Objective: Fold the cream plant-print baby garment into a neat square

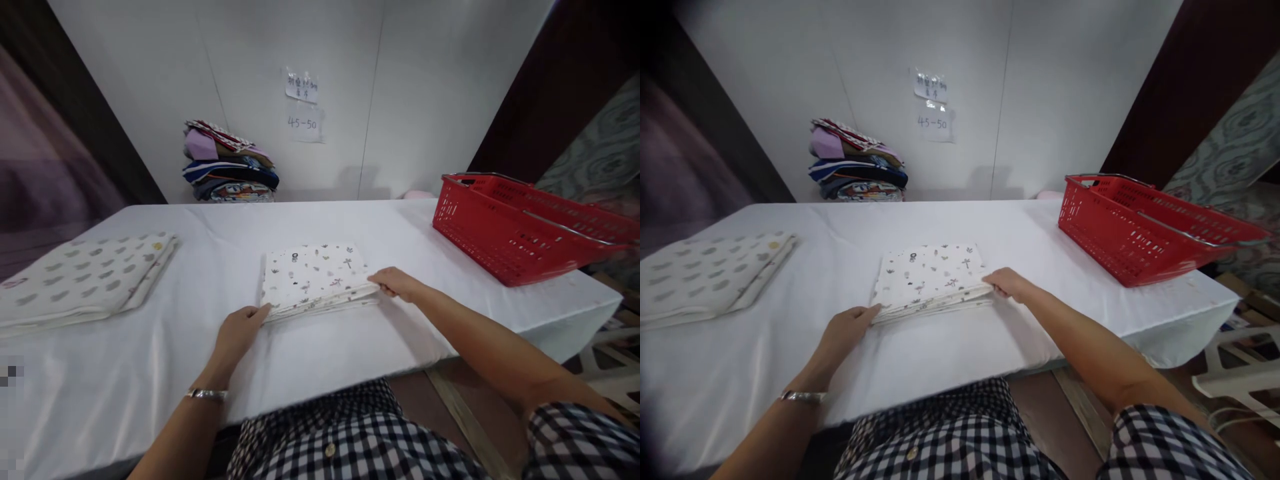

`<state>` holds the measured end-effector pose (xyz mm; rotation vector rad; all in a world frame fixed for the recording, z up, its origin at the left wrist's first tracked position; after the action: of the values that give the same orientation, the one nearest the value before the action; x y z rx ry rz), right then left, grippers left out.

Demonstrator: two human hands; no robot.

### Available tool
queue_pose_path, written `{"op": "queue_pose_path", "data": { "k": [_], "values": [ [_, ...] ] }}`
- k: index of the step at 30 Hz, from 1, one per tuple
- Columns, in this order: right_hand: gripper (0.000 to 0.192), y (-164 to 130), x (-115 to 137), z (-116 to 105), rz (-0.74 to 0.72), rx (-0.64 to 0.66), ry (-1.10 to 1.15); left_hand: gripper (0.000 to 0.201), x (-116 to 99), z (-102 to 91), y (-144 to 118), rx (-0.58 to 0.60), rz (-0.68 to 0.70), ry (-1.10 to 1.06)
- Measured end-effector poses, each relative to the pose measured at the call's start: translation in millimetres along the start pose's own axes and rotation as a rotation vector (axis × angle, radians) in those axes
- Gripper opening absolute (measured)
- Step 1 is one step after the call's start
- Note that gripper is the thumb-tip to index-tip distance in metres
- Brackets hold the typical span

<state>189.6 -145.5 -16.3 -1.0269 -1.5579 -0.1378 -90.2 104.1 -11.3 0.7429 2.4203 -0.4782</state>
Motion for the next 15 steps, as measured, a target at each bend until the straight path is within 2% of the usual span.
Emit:
{"op": "queue_pose_path", "data": {
  "k": [2,6,12,15],
  "values": [
    [0.033,2,1,-6,-0.049,-0.054,-0.041,0.045,-4,2.5,-1,0.005,0.023,0.028],
    [0.037,3,-19,-2,-0.024,-0.046,-0.192,0.043,-5,4.8,-2,0.004,0.026,0.069],
    [0.04,-6,-24,2,-0.074,-0.048,-0.227,0.041,-6,0.0,-4,-0.021,0.015,0.076],
    [0.039,-12,-22,1,-0.136,-0.011,-0.169,0.043,-7,-0.5,-5,-0.024,0.025,0.088]
  ]
}}
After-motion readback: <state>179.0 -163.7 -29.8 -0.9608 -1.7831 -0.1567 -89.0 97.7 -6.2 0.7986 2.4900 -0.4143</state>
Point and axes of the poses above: each hand's wrist, its own y-axis towards the middle knuckle, its own z-axis out of the palm, x = y × z, the point moved 7 cm from there along y, towards the middle knuckle, and after that the axes turned 2 degrees about y, right-handed, at the moved point
